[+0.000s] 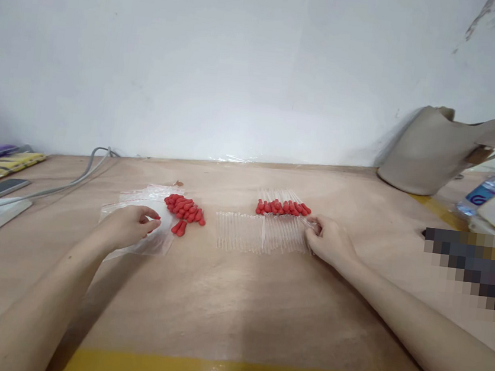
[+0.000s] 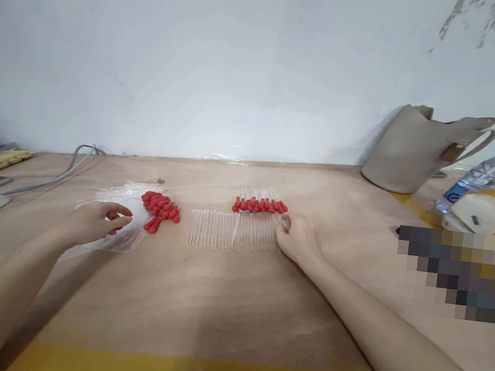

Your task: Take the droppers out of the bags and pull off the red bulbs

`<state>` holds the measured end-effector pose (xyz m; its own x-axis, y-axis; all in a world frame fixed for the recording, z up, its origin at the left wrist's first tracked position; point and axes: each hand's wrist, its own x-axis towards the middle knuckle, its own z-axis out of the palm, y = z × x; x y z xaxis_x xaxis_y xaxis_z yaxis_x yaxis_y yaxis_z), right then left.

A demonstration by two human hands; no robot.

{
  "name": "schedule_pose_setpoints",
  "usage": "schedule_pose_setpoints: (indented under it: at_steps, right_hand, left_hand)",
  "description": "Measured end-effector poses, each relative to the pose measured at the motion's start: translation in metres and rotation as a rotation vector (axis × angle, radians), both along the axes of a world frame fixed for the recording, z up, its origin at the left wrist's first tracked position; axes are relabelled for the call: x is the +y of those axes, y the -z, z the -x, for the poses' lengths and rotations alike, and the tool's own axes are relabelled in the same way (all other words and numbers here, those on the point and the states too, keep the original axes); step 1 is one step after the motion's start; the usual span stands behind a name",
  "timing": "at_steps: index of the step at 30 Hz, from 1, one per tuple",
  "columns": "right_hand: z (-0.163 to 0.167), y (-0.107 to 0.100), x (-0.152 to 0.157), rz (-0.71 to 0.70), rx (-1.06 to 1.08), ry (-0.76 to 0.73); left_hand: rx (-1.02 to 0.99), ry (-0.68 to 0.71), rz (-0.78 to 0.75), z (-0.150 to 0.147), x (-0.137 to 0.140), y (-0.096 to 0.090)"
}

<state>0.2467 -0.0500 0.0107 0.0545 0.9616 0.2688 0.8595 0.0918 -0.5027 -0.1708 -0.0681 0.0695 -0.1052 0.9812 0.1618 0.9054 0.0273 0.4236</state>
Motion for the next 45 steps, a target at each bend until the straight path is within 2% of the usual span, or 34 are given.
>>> schedule_pose_setpoints:
  at_steps: [3, 9, 17, 20, 24, 26, 28, 30, 32, 36, 39, 42, 45]
  right_hand:
    - [0.0, 0.001, 0.0, 0.0, -0.002, -0.025]
    - [-0.003, 0.008, 0.003, -0.011, -0.01, -0.04]
    - [-0.006, 0.009, 0.001, -0.006, 0.026, -0.031]
    - [-0.006, 0.008, 0.001, -0.013, 0.025, -0.05]
    - [-0.006, 0.01, 0.003, -0.021, 0.022, -0.078]
    - [-0.006, 0.011, 0.004, -0.027, 0.024, -0.085]
    - [-0.006, 0.012, 0.005, -0.035, 0.027, -0.084]
    - [-0.007, 0.012, 0.006, -0.038, 0.033, -0.083]
    - [-0.008, 0.013, 0.007, -0.032, 0.043, -0.087]
    - [-0.01, 0.015, 0.009, -0.037, 0.084, -0.084]
    - [-0.012, 0.015, 0.01, -0.047, 0.098, -0.075]
    - [-0.013, 0.015, 0.011, -0.078, 0.115, -0.053]
    - [-0.014, 0.015, 0.013, -0.13, 0.147, -0.034]
  left_hand:
    - [0.01, -0.059, 0.211, -0.01, 0.0, 0.002]
    - [0.052, -0.069, 0.171, -0.023, -0.001, 0.001]
    - [0.02, -0.094, 0.183, -0.016, 0.0, 0.002]
    - [0.118, -0.097, 0.111, -0.017, -0.002, -0.001]
    - [0.206, -0.1, -0.126, -0.036, -0.007, -0.005]
    - [0.172, -0.023, -0.25, -0.055, -0.011, -0.002]
    - [0.11, 0.141, -0.338, -0.076, -0.014, 0.007]
    - [0.056, 0.318, -0.372, -0.098, -0.017, 0.018]
    - [0.038, 0.423, -0.357, -0.119, -0.016, 0.026]
    - [0.04, 0.46, -0.3, -0.157, 0.004, 0.028]
    - [0.015, 0.32, -0.106, -0.181, 0.037, 0.021]
    - [0.0, 0.234, 0.002, -0.198, 0.069, 0.018]
    - [-0.011, 0.191, 0.094, -0.207, 0.089, 0.019]
